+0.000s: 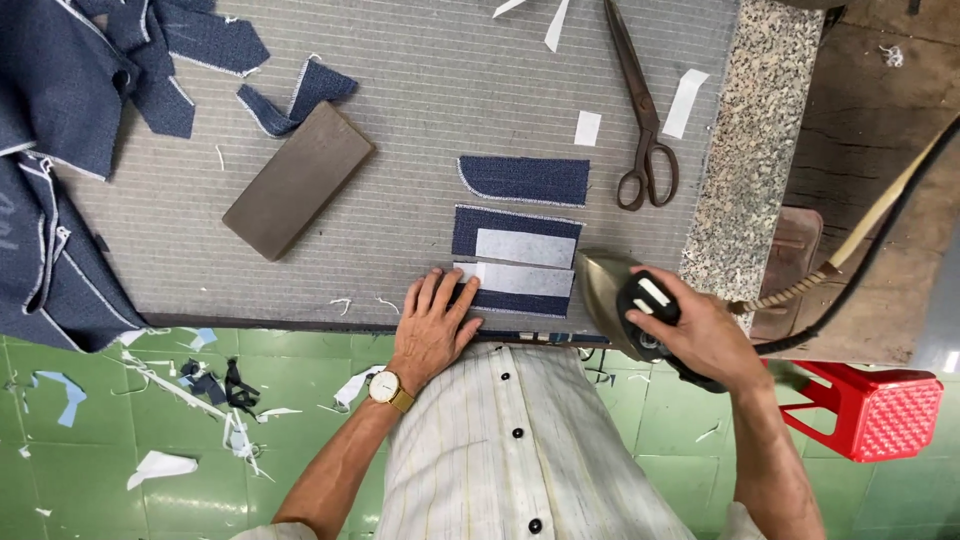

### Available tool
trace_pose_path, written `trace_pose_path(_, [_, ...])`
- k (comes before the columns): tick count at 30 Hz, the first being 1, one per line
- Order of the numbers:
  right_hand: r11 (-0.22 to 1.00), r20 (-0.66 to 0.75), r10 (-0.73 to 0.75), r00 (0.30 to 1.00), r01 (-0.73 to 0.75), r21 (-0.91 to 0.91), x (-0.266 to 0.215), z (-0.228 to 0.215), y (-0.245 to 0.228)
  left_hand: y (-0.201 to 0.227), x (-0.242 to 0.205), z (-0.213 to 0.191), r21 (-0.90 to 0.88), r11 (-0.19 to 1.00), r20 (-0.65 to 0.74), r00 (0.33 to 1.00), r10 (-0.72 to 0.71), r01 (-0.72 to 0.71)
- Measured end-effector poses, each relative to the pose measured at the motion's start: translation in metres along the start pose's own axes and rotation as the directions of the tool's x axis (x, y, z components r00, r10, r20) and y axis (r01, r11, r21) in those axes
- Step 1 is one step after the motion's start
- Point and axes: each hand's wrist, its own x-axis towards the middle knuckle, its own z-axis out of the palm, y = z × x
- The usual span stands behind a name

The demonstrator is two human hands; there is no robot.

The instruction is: The person irons a piece of dark blue fabric on a workbench using a steam iron. They then cut a strip of white material with scissors and place it on the fabric, ironing it again to secure it. The person repeats this process with another strip of white material, cutting and ironing it onto the fabric.

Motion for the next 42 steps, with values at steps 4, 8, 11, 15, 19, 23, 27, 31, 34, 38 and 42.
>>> trace_pose_path(4, [1.000, 0.042, -0.020, 0.999, 0.020, 0.021, 0.008, 0.009, 0.000, 0.000, 0.001, -0.003, -0.005, 1.000, 0.000, 1.000, -0.003, 0.003])
trace_pose_path(8, [0.997, 0.044, -0.082, 0.996, 0.082, 0.004, 0.010, 0.016, 0.000, 0.000, 0.000, -0.002, -0.027, 1.000, 0.020, 1.000, -0.014, 0.015])
trace_pose_path(11, [0.996, 0.049, -0.091, 0.995, 0.090, 0.010, 0.011, 0.020, 0.004, -0.001, -0.001, -0.001, -0.021, 1.000, 0.030, 0.999, -0.014, 0.015])
trace_pose_path(15, [0.994, 0.050, -0.111, 0.993, 0.111, 0.001, 0.015, 0.023, 0.009, -0.002, -0.001, -0.001, -0.010, 1.000, 0.039, 0.999, -0.014, 0.014])
trace_pose_path(19, [0.993, 0.050, -0.115, 0.992, 0.114, 0.016, 0.012, 0.025, 0.001, -0.001, 0.000, -0.002, 0.001, 1.000, 0.027, 1.000, -0.014, 0.014])
trace_pose_path(23, [0.994, 0.069, -0.106, 0.992, 0.106, -0.009, 0.009, 0.027, -0.004, -0.002, 0.000, -0.003, 0.007, 1.000, 0.026, 1.000, -0.003, 0.003])
trace_pose_path(27, [0.996, 0.086, -0.090, 0.992, 0.092, -0.017, 0.005, 0.027, -0.014, -0.002, 0.000, -0.004, 0.007, 1.000, 0.017, 1.000, 0.003, -0.003])
trace_pose_path(31, [0.994, 0.098, -0.105, 0.990, 0.107, -0.009, 0.007, 0.030, -0.012, -0.002, 0.000, -0.004, 0.009, 1.000, 0.014, 1.000, 0.005, -0.005])
trace_pose_path(34, [0.991, 0.104, -0.120, 0.987, 0.125, -0.038, 0.007, 0.033, -0.016, -0.001, 0.000, -0.006, 0.006, 1.000, 0.017, 1.000, 0.002, -0.003])
trace_pose_path(38, [0.985, 0.110, -0.158, 0.981, 0.165, -0.055, 0.005, 0.035, -0.033, -0.006, -0.005, -0.013, -0.032, 0.999, 0.018, 0.999, -0.033, 0.034])
trace_pose_path(42, [0.983, 0.146, -0.144, 0.979, 0.159, -0.096, 0.005, 0.039, -0.047, -0.028, -0.027, -0.012, 0.031, 0.992, 0.017, 0.992, -0.121, 0.121])
